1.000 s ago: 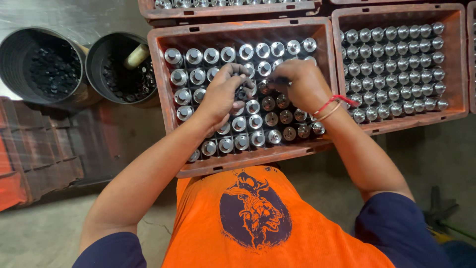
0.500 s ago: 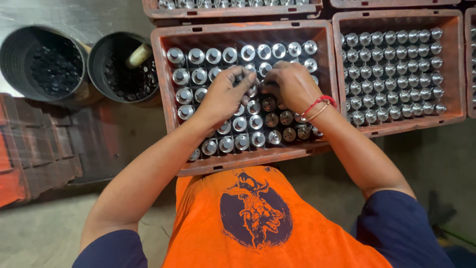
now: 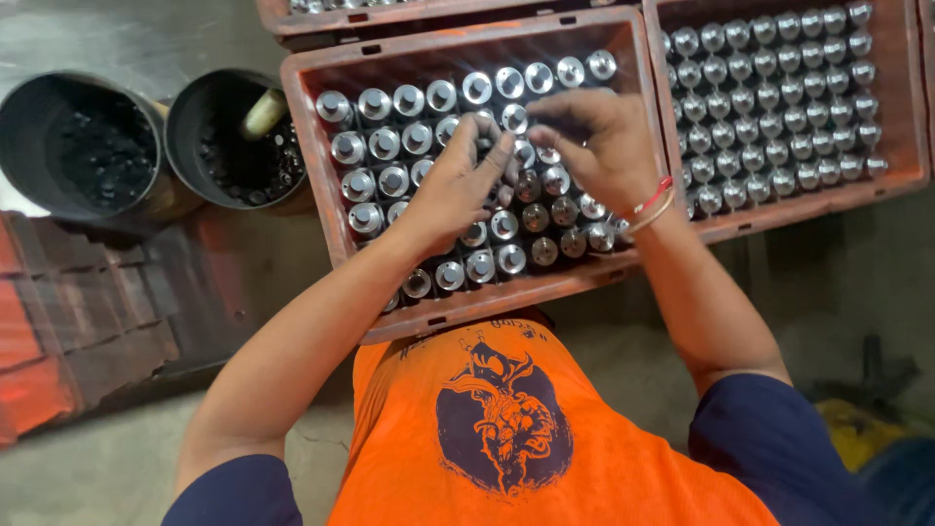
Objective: The person wipes the tops of small metal cups in a crate with a cloth, then picks up small black components from a bucket and inserts them into the cups one by one. The person moves between crates and continues inserting components into the metal cups.
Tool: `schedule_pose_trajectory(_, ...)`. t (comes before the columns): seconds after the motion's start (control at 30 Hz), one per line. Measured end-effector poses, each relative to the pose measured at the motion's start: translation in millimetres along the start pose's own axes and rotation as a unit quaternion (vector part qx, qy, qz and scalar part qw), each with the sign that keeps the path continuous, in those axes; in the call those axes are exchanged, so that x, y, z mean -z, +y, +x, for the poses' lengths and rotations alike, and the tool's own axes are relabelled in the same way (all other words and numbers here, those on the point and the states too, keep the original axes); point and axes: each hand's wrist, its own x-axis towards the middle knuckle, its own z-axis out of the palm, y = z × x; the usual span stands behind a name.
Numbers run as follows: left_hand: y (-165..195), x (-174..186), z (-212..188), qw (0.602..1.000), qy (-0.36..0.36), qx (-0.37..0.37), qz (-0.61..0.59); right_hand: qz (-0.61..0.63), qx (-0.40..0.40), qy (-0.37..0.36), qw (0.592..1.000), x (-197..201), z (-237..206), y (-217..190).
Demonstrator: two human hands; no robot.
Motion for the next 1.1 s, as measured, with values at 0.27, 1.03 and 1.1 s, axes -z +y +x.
schedule_pose_trajectory(0.27,9,4,-11,0.995,0.009,0.087,-0.041,-0.344,0.088,-0.076,0.932,17,-7,13)
schedule_pose_trajectory(1.03,3,4,-7,0.998,-0.035,0.017,0.050,0.013,0.067,0.048,0.997,-27,-36,-31)
schedule_pose_trajectory(1.1,4,5,-6,0.994,-0.032,0.062,0.088,0.004,0.049,0.032,0.998,-20,-34,-31)
